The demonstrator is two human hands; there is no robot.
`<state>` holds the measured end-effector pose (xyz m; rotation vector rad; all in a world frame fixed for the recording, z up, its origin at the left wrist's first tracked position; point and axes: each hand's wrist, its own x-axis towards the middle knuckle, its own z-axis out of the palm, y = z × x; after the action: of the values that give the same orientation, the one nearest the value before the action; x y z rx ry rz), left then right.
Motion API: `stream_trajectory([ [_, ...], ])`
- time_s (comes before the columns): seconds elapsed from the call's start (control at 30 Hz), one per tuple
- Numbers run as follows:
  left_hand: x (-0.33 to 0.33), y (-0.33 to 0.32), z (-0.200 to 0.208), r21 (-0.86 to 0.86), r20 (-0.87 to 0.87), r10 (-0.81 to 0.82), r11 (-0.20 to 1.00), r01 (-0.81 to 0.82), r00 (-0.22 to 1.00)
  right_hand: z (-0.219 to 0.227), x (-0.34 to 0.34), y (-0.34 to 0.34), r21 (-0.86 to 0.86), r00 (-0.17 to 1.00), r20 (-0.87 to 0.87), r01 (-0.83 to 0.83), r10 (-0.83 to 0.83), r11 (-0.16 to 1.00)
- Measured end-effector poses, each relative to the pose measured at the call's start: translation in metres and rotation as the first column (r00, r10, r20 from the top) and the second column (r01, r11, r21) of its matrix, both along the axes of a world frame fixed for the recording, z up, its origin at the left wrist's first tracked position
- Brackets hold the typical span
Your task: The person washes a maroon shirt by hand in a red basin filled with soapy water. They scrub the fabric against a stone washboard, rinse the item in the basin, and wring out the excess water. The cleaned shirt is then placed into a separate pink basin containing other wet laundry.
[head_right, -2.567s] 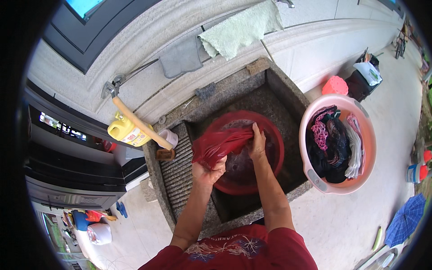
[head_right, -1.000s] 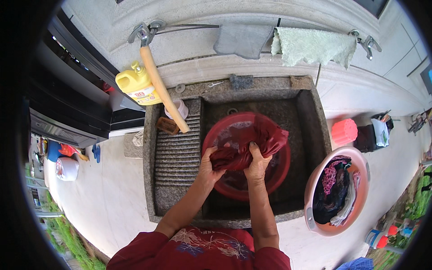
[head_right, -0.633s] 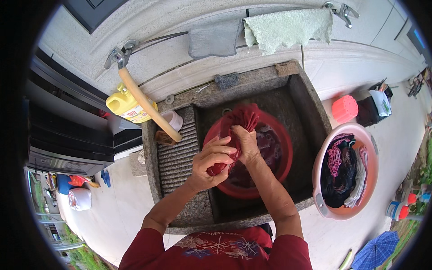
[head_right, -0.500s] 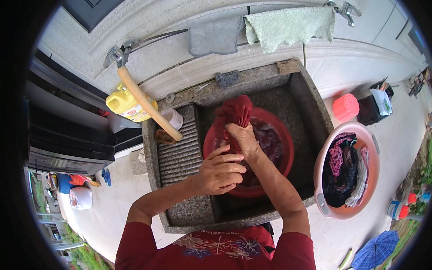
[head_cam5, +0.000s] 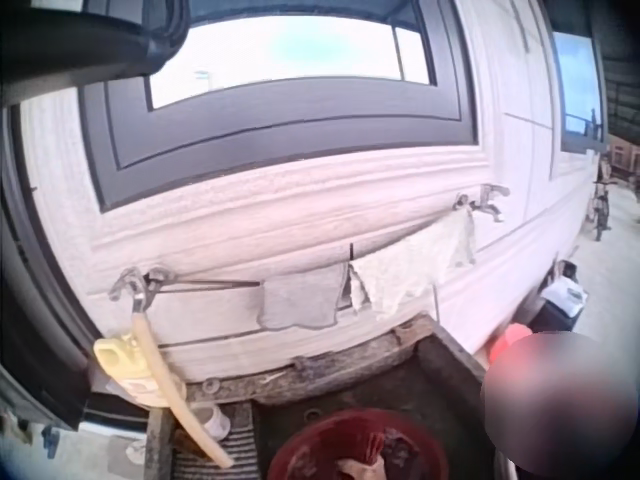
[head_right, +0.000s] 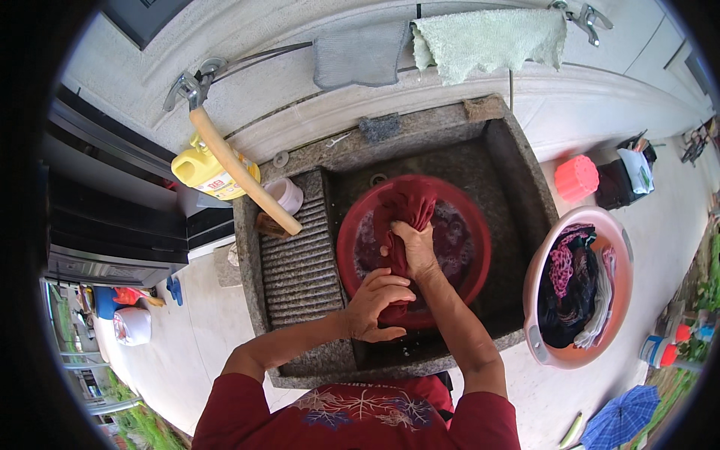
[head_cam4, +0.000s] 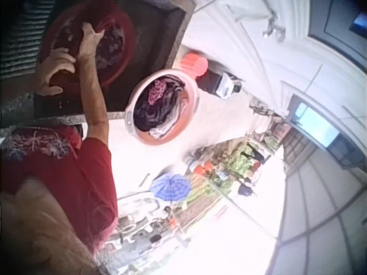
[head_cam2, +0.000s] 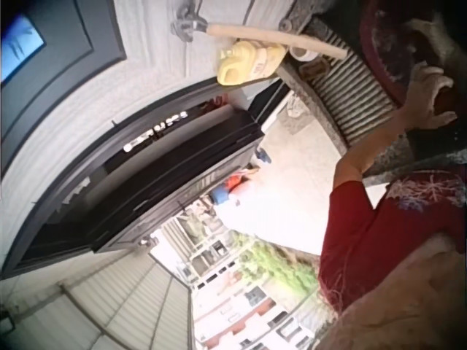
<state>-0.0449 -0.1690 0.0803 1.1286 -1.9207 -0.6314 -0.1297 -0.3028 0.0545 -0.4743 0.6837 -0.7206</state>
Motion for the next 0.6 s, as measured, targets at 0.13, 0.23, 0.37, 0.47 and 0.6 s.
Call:
stream_trajectory([
  [0.13, -0.013, -0.004, -0.006, 0.637, -0.716, 0.697, 0.678, -0.366, 0.045, -0.008, -0.003, 0.007, 0.183, 0.980, 0.163, 0.081, -0.111, 0.980],
  [0.23, -0.002, 0.008, -0.004, 0.647, -0.679, 0.726, 0.663, 0.378, -0.111, -0.006, -0.004, 0.009, 0.155, 0.969, 0.202, 0.114, -0.144, 0.981],
  [0.37, 0.020, 0.022, -0.006, 0.472, -0.709, 0.702, 0.396, 0.787, 0.071, 0.013, -0.006, 0.012, 0.017, 0.981, 0.194, 0.023, -0.026, 1.000],
  [0.47, 0.012, 0.019, 0.006, 0.720, -0.694, 0.522, 0.521, 0.459, 0.496, 0.024, -0.003, 0.015, -0.066, 0.991, 0.120, -0.043, 0.050, 0.997],
  [0.6, -0.005, 0.023, -0.004, 0.468, -0.212, 0.391, 0.845, -0.258, 0.896, 0.030, 0.003, 0.019, -0.177, 0.996, -0.083, -0.055, 0.041, 0.983],
])
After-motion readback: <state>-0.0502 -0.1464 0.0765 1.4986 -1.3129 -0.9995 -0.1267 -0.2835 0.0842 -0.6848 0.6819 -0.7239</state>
